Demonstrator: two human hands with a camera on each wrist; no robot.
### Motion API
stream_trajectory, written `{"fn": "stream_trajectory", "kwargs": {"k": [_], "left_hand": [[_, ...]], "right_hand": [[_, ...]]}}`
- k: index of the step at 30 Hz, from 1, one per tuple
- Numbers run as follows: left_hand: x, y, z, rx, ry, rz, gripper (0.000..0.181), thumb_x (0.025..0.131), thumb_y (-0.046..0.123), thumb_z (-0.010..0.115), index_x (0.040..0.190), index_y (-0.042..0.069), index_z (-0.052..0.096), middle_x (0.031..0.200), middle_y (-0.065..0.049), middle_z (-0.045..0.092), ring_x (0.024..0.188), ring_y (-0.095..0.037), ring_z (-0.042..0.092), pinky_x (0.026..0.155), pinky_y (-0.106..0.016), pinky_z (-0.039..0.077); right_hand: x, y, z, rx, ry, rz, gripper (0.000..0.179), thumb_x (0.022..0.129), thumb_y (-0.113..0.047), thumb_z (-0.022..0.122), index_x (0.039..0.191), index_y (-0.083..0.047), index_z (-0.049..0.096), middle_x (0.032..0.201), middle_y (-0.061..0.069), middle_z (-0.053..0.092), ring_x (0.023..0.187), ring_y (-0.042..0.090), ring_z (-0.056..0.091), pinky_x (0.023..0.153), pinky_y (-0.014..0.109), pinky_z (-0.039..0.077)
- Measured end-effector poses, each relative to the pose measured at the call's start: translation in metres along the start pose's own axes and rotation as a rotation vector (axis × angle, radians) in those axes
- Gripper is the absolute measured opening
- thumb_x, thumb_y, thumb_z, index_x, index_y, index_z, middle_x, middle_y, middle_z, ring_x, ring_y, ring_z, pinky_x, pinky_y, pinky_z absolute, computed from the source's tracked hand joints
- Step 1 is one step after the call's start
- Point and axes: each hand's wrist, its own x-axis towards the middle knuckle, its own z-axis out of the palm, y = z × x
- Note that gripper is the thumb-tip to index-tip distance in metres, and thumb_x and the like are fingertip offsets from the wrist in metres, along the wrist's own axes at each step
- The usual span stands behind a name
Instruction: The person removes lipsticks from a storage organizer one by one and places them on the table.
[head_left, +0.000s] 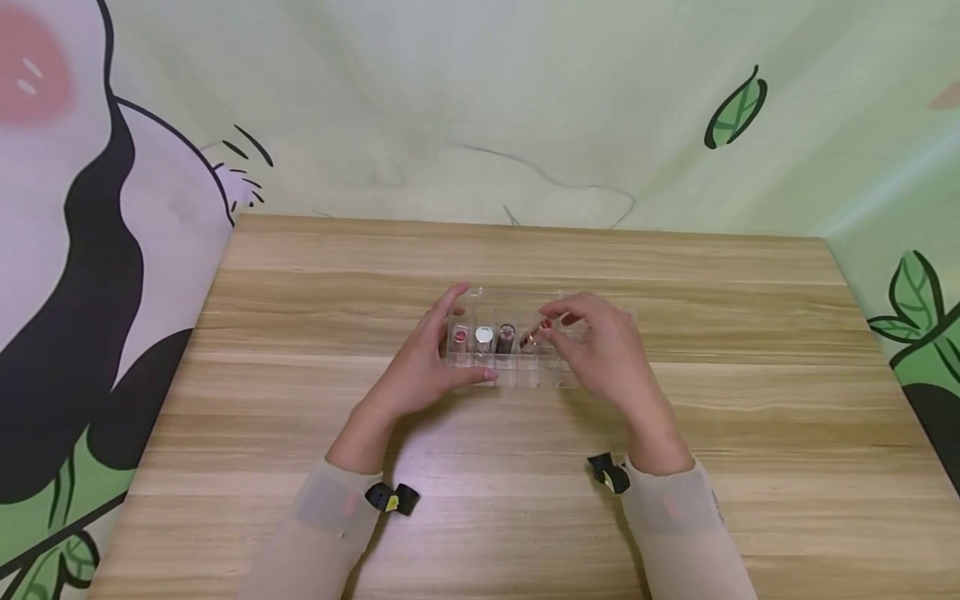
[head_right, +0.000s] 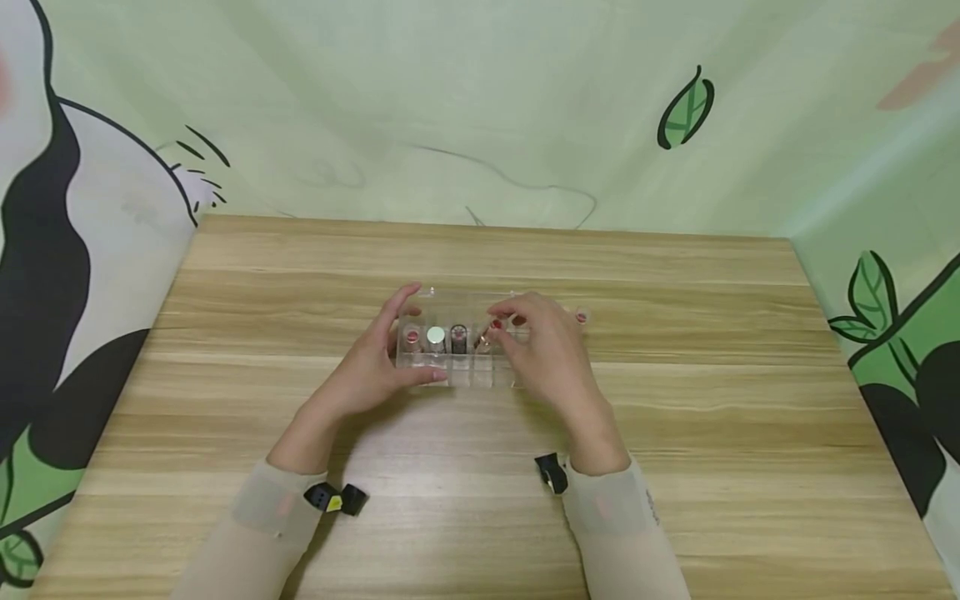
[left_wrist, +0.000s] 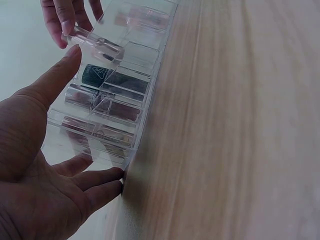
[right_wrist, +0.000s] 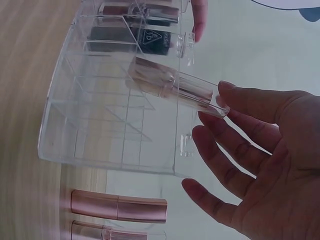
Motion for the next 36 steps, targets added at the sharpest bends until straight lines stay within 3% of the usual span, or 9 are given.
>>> {"fn": "stream_trajectory", "kwargs": {"k": [12,25,36], "left_hand": [[-0.001,0.001,0.0,-0.003,-0.005,-0.006,0.119,0.077,0.038,0.099,0.163,0.059,0.019,0.159,-0.012,0.045,0.148,-0.042,0.046,0.121,-0.064,0.036],[-0.001,0.0,0.0,0.0,-0.003,-0.004,0.119,0.077,0.037,0.099,0.164,0.058,0.019,0.159,-0.011,0.045,0.148,-0.042,0.045,0.121,-0.063,0.035],[-0.001,0.001,0.0,0.006,-0.005,-0.011,0.12,0.077,0.037,0.099,0.164,0.058,0.019,0.159,-0.011,0.045,0.149,-0.043,0.044,0.121,-0.064,0.036]], "right_hand": [[-0.001,0.003,-0.006,0.032,0.032,-0.012,0.019,0.099,-0.009,0.078,0.118,-0.006,0.08,0.11,0.01,0.077,0.095,0.028,0.068,0.072,0.034,0.042],[-0.001,0.002,-0.011,0.037,0.037,0.006,0.023,0.098,-0.008,0.079,0.12,-0.006,0.079,0.114,0.009,0.077,0.077,0.023,0.057,0.066,0.032,0.043],[-0.003,0.002,-0.014,0.059,0.067,-0.004,0.025,0.097,-0.004,0.079,0.122,-0.004,0.078,0.115,0.011,0.076,0.089,0.021,0.064,0.071,0.03,0.047]]}}
